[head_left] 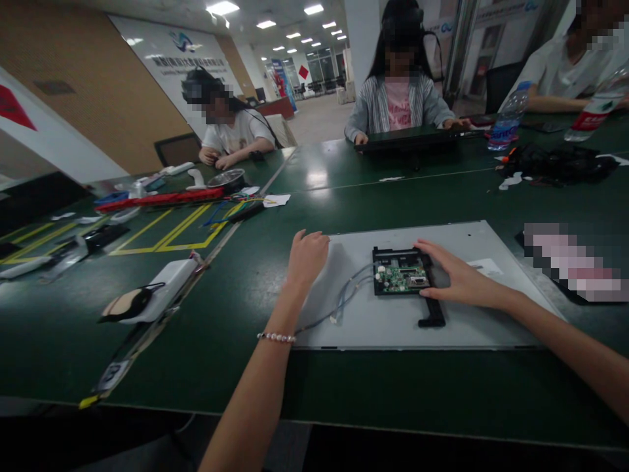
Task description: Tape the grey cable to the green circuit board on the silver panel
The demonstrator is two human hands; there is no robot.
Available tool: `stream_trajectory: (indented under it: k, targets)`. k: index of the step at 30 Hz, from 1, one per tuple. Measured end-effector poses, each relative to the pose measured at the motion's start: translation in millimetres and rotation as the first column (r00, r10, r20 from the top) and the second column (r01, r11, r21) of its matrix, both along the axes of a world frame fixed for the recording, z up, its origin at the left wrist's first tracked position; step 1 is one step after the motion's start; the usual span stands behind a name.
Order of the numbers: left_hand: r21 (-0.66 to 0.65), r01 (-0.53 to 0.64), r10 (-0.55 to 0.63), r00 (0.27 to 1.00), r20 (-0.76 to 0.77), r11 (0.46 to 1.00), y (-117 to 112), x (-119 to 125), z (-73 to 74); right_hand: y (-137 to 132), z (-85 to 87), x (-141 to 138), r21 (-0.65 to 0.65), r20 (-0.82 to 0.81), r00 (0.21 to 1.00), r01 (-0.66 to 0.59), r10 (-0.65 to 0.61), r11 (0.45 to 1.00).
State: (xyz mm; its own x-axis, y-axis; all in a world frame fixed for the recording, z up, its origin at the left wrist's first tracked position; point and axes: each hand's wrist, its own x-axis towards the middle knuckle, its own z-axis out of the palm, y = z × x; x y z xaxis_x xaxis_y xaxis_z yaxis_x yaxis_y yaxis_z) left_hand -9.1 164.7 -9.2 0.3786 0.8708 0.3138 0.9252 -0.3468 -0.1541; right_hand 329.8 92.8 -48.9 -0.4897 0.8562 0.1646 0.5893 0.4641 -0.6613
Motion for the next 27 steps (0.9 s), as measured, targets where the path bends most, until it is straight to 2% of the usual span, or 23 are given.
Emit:
stream_trajectory:
  k: [3,6,10,16,22,27]
  targets:
    - [0.048,0.101,-0.102,0.995,0.009,0.994,-12,29,11.1,1,-1.0,0,0.014,-0.007,1.0,-0.013,0.013,1.0]
    - [-0.021,0.231,-0.231,0.969,-0.084,0.973,-20,68,17.8,4,-4.1,1,0.036,-0.019,0.999,-0.026,0.027,0.999]
    - [-0.085,0.319,-0.33,0.925,-0.186,0.944,-19,104,10.0,7,-6.9,1,0.062,-0.029,0.999,-0.034,0.035,0.998]
    - [-0.101,0.328,-0.342,0.916,-0.21,0.939,-14,108,-6.7,6,-1.9,1,0.052,-0.037,0.999,-0.03,0.032,0.998]
    - [-0.092,0.35,-0.361,0.916,-0.174,0.932,-15,106,-5.4,7,-2.4,1,0.069,-0.027,0.999,-0.036,0.038,0.997]
    - [-0.119,0.319,-0.328,0.942,-0.067,0.94,-12,104,-8.3,7,-4.5,2,0.065,-0.01,0.999,-0.035,0.036,0.997]
